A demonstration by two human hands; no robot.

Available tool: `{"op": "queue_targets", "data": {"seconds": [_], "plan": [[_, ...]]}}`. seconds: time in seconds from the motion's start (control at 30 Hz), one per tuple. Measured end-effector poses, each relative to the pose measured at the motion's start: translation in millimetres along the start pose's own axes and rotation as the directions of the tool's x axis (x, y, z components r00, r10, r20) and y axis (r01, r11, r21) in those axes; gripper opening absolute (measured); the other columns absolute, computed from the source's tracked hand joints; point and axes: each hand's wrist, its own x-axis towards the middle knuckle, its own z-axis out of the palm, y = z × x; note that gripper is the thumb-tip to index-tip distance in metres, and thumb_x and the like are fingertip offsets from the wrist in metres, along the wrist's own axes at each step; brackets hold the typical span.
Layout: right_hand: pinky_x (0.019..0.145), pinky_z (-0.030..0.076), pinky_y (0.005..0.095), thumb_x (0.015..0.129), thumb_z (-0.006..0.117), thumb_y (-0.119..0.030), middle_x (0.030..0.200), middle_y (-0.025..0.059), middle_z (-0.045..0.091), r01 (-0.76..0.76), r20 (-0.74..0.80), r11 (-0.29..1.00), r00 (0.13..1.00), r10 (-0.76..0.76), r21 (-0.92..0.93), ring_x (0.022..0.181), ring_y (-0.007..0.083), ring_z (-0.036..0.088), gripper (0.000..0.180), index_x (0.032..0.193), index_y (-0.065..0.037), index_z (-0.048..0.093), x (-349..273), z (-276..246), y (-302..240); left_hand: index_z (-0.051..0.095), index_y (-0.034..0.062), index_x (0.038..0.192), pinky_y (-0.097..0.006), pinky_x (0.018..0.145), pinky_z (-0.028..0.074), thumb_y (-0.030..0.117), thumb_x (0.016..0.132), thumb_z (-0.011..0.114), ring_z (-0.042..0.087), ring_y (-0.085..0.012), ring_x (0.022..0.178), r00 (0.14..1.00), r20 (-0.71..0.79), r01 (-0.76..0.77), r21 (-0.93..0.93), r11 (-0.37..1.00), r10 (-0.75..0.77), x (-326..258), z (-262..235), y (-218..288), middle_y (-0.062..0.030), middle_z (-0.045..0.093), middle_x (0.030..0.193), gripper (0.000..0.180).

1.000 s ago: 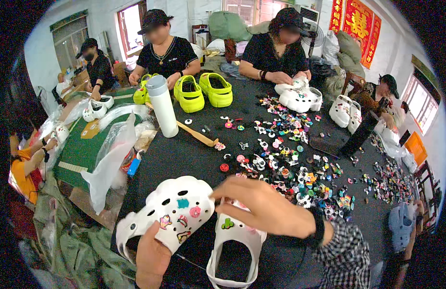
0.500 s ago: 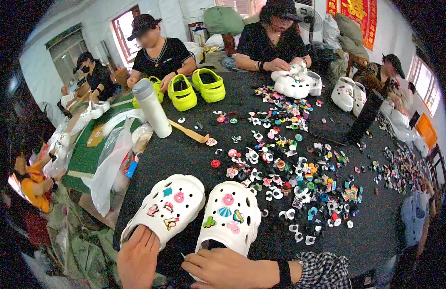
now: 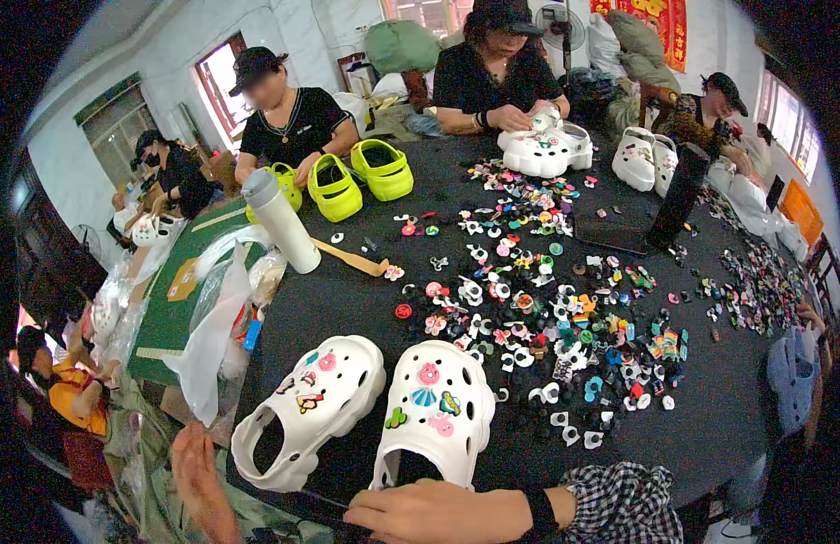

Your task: Manually attaching various decorative charms into the holes of clog-style shoes at a manufacturing finishing table.

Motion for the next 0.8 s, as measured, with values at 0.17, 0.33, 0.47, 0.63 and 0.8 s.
{"op": "queue_targets", "data": {"seconds": [0.17,0.33,0.47,0.63,0.8], "plan": [[0.074,0.055,0.0389,0.093,0.055,-0.01,0.119,0.016,0.055,0.11,-0.086,0.987,0.991,-0.1,0.115,0.094,0.032,0.063,0.031,0.122,0.002,0.051,9.2,4.8,-1.8,0.05,-0.0064,0.128,-0.037,0.106,0.039,0.02,0.1,0.04,0.052,-0.0255,0.122,0.97,0.072,0.218,0.15,0.964,-0.231,2.5,5.2,-26.0,-0.0169,0.054,0.13,0.039],[0.075,0.053,0.0384,0.093,0.055,-0.008,0.109,0.0152,0.055,0.094,-0.142,0.98,0.987,-0.069,0.173,0.093,0.0316,0.062,0.029,0.121,0.001,0.052,29.2,3.6,-5.5,0.053,-0.004,0.126,-0.037,0.101,0.044,0.025,0.101,0.037,0.057,-0.0235,0.116,0.923,0.062,0.383,-0.095,0.919,-0.379,-13.0,20.2,-35.2,-0.0146,0.058,0.125,0.041],[0.076,0.05,0.0389,0.092,0.057,-0.007,0.106,0.0152,0.053,0.013,-0.209,0.96,0.977,0.048,0.281,0.095,0.031,0.062,0.036,0.127,-0.003,0.049,51.3,6.5,-5.0,0.052,-0.0014,0.128,-0.039,0.105,0.038,0.022,0.102,0.039,0.051,-0.0271,0.123,0.891,0.187,0.44,-0.126,0.889,-0.414,-47.2,29.2,-20.0,-0.0149,0.053,0.131,0.037],[0.077,0.053,0.0408,0.091,0.06,-0.009,0.12,0.0166,0.05,-0.043,-0.103,0.982,0.993,0.063,0.186,0.097,0.0333,0.062,0.046,0.133,-0.003,0.043,59.3,3.3,-8.6,0.053,-0.0009,0.128,-0.039,0.105,0.037,0.024,0.104,0.037,0.05,-0.0271,0.124,0.929,0.356,0.006,0.257,0.966,-0.1,-54.3,27.0,-21.1,-0.0146,0.052,0.133,0.038],[0.082,0.053,0.0411,0.09,0.061,-0.012,0.114,0.0162,0.061,-0.019,-0.016,0.998,1.0,0.02,0.061,0.099,0.0344,0.063,0.039,0.126,-0.003,0.051,55.7,15.2,-8.9,0.054,-0.0013,0.125,-0.039,0.105,0.036,0.02,0.101,0.037,0.05,-0.0259,0.121,0.98,0.186,0.018,0.23,0.973,-0.063,-60.6,48.9,-14.6,-0.0155,0.053,0.129,0.036]]}}
